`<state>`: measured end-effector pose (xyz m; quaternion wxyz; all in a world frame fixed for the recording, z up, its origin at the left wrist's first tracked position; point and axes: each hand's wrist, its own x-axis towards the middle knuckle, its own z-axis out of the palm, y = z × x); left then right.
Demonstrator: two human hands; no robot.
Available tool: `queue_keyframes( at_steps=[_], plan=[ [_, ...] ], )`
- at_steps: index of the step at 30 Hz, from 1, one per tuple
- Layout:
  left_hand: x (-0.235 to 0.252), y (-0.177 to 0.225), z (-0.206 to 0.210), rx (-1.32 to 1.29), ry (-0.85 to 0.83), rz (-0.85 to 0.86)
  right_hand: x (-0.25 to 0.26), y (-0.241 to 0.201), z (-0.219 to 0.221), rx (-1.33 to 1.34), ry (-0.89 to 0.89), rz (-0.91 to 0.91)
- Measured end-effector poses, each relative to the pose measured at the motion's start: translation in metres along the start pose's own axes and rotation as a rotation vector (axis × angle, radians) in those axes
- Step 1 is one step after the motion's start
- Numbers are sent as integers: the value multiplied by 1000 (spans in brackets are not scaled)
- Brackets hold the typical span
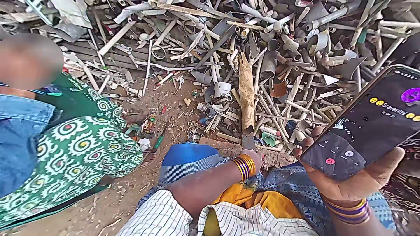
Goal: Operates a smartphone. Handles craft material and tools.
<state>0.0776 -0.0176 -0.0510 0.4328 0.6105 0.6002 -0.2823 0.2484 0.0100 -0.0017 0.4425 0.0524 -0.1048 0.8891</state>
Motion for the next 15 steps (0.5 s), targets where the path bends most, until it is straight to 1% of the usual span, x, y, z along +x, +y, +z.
queue_keyframes(
  at_steps=[4,10,15],
  plan=[
    [4,-2,2,42,-7,-34,2,2,-1,-28,-11,1],
    [-6,-4,-3,7,-14,-9,4,5,-1,-18,-1,22],
    [-4,-6,0,7,-7,-19,5,8,-1,-16,8,17]
  ],
)
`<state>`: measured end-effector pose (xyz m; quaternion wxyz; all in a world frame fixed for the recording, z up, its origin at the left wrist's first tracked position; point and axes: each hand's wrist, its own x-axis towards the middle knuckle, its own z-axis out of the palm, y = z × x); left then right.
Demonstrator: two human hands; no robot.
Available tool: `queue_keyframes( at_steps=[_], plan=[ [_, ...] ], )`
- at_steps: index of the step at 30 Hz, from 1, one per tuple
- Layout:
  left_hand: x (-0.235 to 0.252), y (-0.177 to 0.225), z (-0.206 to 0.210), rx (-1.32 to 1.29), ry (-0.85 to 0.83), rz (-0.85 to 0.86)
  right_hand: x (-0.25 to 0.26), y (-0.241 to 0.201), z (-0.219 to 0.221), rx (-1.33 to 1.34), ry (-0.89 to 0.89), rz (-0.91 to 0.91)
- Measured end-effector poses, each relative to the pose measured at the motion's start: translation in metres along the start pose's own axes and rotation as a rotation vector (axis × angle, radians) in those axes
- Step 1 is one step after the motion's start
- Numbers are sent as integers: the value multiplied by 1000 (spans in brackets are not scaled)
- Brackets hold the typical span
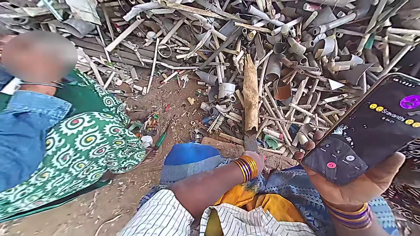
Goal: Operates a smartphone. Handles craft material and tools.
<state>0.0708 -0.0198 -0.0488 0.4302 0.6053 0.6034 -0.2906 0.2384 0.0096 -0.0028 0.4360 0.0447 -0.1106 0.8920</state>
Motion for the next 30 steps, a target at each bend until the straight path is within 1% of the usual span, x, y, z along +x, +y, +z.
queue_keyframes(
  at_steps=[2,6,11,20,24,25,28,30],
  plan=[
    [5,-2,4,7,13,-13,0,1,0,-6,8,3],
    [-1,-2,0,-12,9,7,0,2,-1,-18,22,-2],
    [0,-2,1,-9,14,14,1,3,-1,-3,-7,5],
    [3,-2,3,-10,15,-12,0,2,-2,-11,-7,14],
    [28,-9,21,103,62,-28,0,1,-2,-2,-5,15],
    [28,-9,21,108,61,-26,-1,1,-2,-5,-4,10],
    [5,-1,4,20,13,-9,0,2,0,-17,-4,7],
    [4,-2,3,7,10,-2,0,1,-1,-18,-18,15]
  ],
)
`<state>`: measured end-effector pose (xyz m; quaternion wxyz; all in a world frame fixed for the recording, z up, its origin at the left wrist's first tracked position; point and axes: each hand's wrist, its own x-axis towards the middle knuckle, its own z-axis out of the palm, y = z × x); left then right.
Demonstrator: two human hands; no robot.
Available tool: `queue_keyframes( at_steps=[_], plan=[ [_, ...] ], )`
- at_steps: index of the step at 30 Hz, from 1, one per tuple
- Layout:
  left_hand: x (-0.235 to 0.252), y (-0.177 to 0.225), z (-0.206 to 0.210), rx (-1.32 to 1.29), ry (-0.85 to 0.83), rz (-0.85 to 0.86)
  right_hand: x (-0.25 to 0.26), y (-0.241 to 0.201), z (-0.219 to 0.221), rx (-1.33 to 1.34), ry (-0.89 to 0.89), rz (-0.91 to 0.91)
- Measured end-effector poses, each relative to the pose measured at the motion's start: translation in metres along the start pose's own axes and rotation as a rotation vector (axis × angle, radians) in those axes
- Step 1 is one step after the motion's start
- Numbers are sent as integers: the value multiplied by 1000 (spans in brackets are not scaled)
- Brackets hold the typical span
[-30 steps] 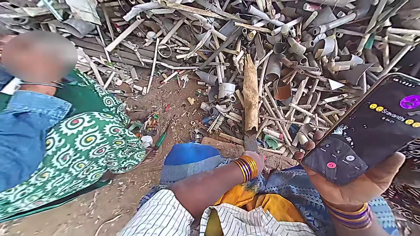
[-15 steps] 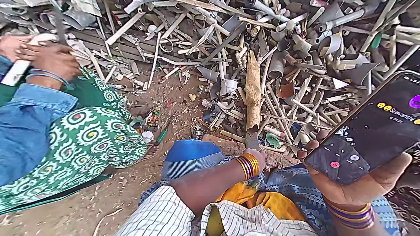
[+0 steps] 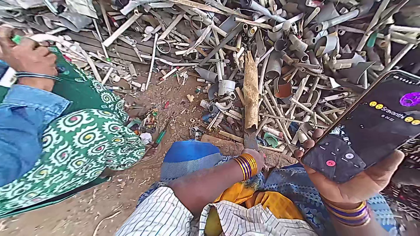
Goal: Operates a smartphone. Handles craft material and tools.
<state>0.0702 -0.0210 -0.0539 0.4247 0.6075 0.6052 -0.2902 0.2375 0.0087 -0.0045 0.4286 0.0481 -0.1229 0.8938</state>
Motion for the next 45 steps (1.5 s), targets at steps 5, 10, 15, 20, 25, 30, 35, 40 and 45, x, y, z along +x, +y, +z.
queue_keyframes(
  at_steps=[5,10,15,20,25,30,35,40,45],
  plan=[
    [-2,2,-3,9,-21,1,0,0,2,5,13,-9],
    [-8,3,-4,8,-2,10,0,0,1,36,32,-6],
    [-6,2,-4,-13,-7,2,1,-1,0,10,24,1],
    [-5,2,-4,-2,-8,10,2,0,1,15,21,-6],
    [-4,2,-3,0,1,6,2,0,0,37,12,-5],
    [0,-2,-6,-24,21,10,3,-2,1,5,-6,-14],
    [22,-14,-12,-136,137,-56,4,-9,4,-18,-10,-82],
    [37,-20,-16,-189,218,-185,3,-17,9,14,-36,-94],
    [35,-16,-18,-171,204,-210,-1,-18,10,-7,-57,-85]
  ],
)
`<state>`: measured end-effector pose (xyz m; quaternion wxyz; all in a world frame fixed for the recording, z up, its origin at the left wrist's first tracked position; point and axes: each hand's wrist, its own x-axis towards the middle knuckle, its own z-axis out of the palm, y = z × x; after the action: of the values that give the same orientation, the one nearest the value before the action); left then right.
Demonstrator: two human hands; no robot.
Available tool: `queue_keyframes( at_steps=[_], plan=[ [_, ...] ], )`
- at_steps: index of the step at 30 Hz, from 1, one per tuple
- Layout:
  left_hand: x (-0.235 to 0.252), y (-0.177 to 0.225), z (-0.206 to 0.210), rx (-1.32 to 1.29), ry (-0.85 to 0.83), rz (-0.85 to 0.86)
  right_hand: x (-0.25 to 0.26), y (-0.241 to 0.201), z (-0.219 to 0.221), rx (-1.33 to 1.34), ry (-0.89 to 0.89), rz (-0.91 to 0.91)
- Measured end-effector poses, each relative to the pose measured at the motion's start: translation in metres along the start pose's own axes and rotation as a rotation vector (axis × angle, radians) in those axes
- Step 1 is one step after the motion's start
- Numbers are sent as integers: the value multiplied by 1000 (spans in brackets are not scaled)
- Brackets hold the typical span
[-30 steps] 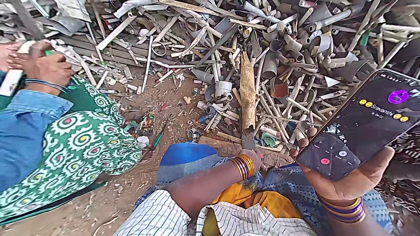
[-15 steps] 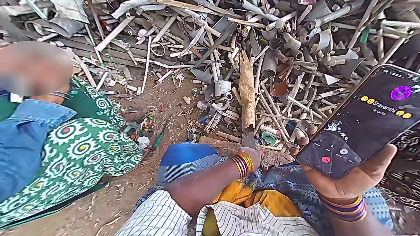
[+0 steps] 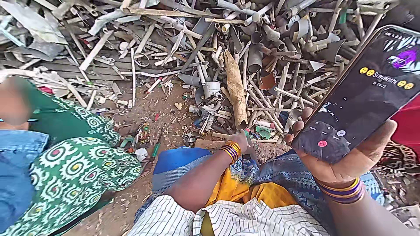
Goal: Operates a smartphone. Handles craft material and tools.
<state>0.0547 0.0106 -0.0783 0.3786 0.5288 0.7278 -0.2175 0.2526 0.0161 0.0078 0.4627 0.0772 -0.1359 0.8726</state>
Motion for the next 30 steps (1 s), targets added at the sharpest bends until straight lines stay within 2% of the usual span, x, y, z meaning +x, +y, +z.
queue_keyframes(
  at_steps=[14,30],
  plan=[
    [-9,18,3,108,-40,24,-8,-3,-6,15,-19,-10],
    [-8,18,4,123,-60,45,-7,-2,-4,51,-2,12]
  ],
)
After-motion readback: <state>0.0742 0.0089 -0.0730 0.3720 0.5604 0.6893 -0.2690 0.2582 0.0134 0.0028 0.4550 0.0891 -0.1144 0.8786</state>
